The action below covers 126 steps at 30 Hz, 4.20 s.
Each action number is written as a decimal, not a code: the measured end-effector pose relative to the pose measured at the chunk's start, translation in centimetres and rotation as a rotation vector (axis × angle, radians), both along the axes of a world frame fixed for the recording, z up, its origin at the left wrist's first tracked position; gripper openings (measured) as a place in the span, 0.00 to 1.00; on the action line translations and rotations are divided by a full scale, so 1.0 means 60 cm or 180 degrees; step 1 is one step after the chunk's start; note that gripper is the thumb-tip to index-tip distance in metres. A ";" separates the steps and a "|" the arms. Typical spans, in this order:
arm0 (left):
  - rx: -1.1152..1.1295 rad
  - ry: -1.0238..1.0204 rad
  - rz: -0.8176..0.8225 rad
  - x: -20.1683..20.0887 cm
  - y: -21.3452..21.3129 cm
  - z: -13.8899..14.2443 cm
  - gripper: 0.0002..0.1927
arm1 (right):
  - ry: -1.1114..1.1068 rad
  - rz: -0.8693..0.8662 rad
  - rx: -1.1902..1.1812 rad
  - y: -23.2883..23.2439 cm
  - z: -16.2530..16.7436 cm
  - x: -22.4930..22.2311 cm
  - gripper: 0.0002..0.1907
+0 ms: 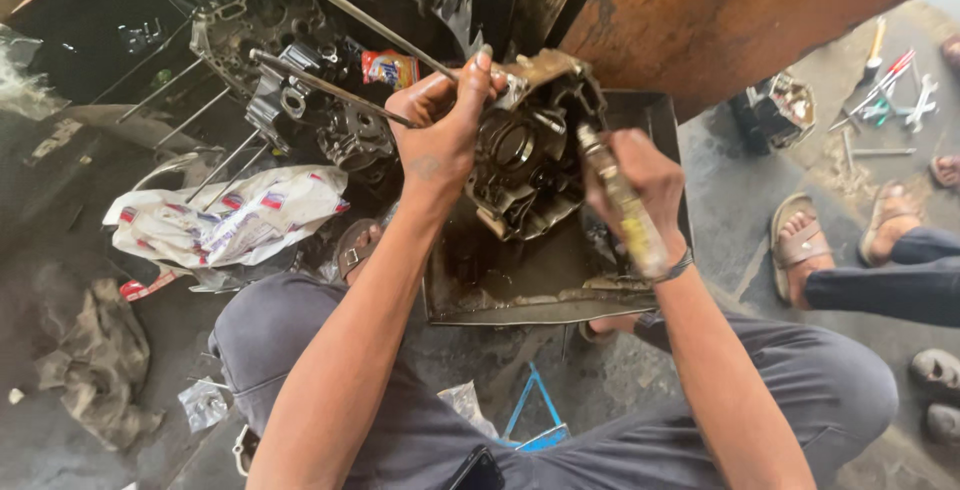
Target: The person scrubs a disassembled engine casing with a wire brush and a toothbrush, repeatedly turning the part to clean multiple sides and crevices. The person works over a metal tray to collect debris and oil.
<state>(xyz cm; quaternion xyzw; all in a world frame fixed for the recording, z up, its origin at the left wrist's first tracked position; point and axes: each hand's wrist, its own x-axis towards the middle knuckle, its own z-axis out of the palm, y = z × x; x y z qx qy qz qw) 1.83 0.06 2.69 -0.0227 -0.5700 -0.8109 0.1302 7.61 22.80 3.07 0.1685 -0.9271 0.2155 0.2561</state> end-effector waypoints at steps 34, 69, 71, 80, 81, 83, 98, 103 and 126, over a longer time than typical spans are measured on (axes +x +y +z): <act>0.0270 0.0034 0.0642 0.017 0.007 -0.009 0.13 | -0.0762 -0.0112 -0.2649 -0.097 -0.068 0.075 0.12; 0.0128 0.0108 0.0376 0.018 0.022 -0.020 0.14 | -0.1032 0.0598 0.0982 -0.001 -0.014 0.088 0.28; 0.0075 0.0108 0.0388 0.017 0.020 -0.016 0.14 | -0.1019 0.0596 0.1291 0.019 0.008 0.069 0.28; -0.0296 0.0432 -0.1164 -0.023 0.002 0.044 0.16 | -0.0782 0.0180 0.0369 0.023 0.006 0.113 0.26; -0.0164 0.0449 -0.1336 -0.028 0.003 0.049 0.14 | -0.0685 0.0235 0.0237 0.029 0.003 0.122 0.25; 0.0115 0.0470 -0.1704 -0.038 0.014 0.059 0.10 | -0.0728 0.0328 0.0087 0.050 0.001 0.132 0.24; 0.0655 0.0308 -0.0112 -0.074 0.065 0.079 0.17 | -0.0886 -0.0270 0.0952 0.035 -0.004 0.168 0.21; 0.1086 0.0591 -0.0217 -0.095 0.042 0.058 0.19 | -0.0992 -0.0163 0.0569 0.061 -0.011 0.173 0.20; 0.0904 -0.1048 -0.0109 -0.079 -0.039 -0.039 0.21 | -0.1306 0.0049 0.0535 0.116 0.005 0.181 0.16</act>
